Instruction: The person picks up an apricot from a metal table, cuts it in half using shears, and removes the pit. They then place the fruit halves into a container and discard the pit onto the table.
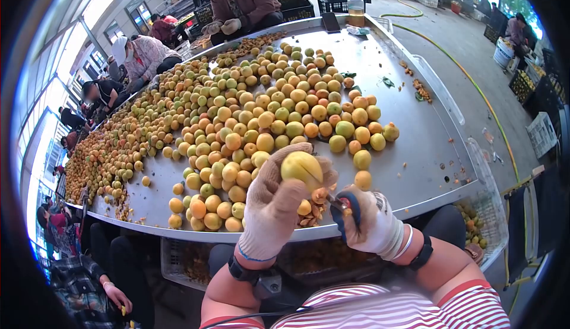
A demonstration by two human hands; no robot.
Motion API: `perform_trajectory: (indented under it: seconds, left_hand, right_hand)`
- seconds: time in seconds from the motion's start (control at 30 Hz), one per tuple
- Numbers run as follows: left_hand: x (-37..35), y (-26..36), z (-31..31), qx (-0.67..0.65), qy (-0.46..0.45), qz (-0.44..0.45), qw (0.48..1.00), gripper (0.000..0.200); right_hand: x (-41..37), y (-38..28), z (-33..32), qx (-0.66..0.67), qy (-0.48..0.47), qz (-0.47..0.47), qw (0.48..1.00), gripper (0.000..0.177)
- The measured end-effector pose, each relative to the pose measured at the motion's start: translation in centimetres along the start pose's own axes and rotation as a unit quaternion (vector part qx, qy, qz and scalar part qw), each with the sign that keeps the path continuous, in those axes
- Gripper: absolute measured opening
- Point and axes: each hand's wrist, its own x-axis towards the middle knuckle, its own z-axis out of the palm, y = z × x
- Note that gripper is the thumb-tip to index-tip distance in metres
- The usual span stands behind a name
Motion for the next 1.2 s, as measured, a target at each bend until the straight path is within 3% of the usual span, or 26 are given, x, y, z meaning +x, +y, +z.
perform_trajectory:
  seconds: [0.07, 0.13, 0.23, 0.33, 0.4, 0.5, 0.67, 0.73, 0.87, 0.93, 1.07, 1.17, 1.2]
  left_hand:
    - [-0.1, -1.0, -0.8, -0.028, 0.008, -0.023, 0.999, 0.058]
    - [-0.2, -1.4, -0.8, -0.057, 0.016, -0.045, 0.997, 0.061]
    - [0.0, -1.0, 0.7, -0.162, 0.023, -0.082, 0.983, 0.067]
    - [0.3, -0.3, 0.2, -0.148, 0.004, -0.101, 0.984, 0.064]
    - [0.1, 0.7, 0.3, 0.023, 0.021, -0.022, 0.999, 0.062]
    - [0.0, 1.4, 0.5, 0.121, 0.0, 0.024, 0.992, 0.065]
    - [-0.4, -0.1, -0.3, 0.059, -0.016, 0.017, 0.998, 0.062]
    - [-0.7, -1.4, -0.6, -0.074, 0.046, -0.156, 0.984, 0.063]
    - [-0.7, -0.6, 0.5, 0.036, 0.044, -0.155, 0.986, 0.073]
    - [-0.5, -0.2, 2.7, 0.128, 0.045, 0.016, 0.991, 0.055]
    - [-0.4, -1.0, 1.2, 0.15, 0.029, 0.04, 0.988, 0.057]
    - [0.2, -0.5, -0.2, 0.066, 0.078, 0.011, 0.995, 0.056]
    - [0.5, -0.2, -0.6, 0.043, 0.073, 0.061, 0.995, 0.056]
  right_hand:
    - [0.0, -0.1, 0.4, -0.013, -0.001, -0.001, 1.0, 0.017]
    - [-0.5, 0.2, 1.0, -0.044, 0.009, 0.0, 0.999, 0.03]
    - [-0.6, 0.1, 1.2, -0.077, 0.04, -0.018, 0.996, 0.03]
    - [-0.3, -0.2, 0.7, -0.068, 0.031, -0.02, 0.997, 0.03]
    - [-0.4, 0.0, 0.6, -0.054, 0.017, -0.009, 0.998, 0.03]
    - [-0.5, 0.1, 0.7, -0.029, 0.007, 0.002, 1.0, 0.03]
    - [-0.5, -0.2, 1.2, -0.026, 0.018, -0.004, 0.999, 0.031]
    - [-0.2, -0.6, 1.1, -0.039, 0.022, 0.01, 0.999, 0.031]
    - [-0.4, 0.2, 1.2, -0.037, 0.031, -0.005, 0.999, 0.031]
    - [-0.2, 0.1, 1.1, -0.039, 0.042, -0.022, 0.998, 0.03]
    - [-0.3, 0.0, 1.2, -0.065, 0.038, -0.032, 0.997, 0.031]
    - [-0.8, 0.5, 1.9, -0.035, 0.01, 0.024, 0.999, 0.02]
    - [-0.7, 0.3, 1.9, -0.042, -0.01, 0.032, 0.999, 0.019]
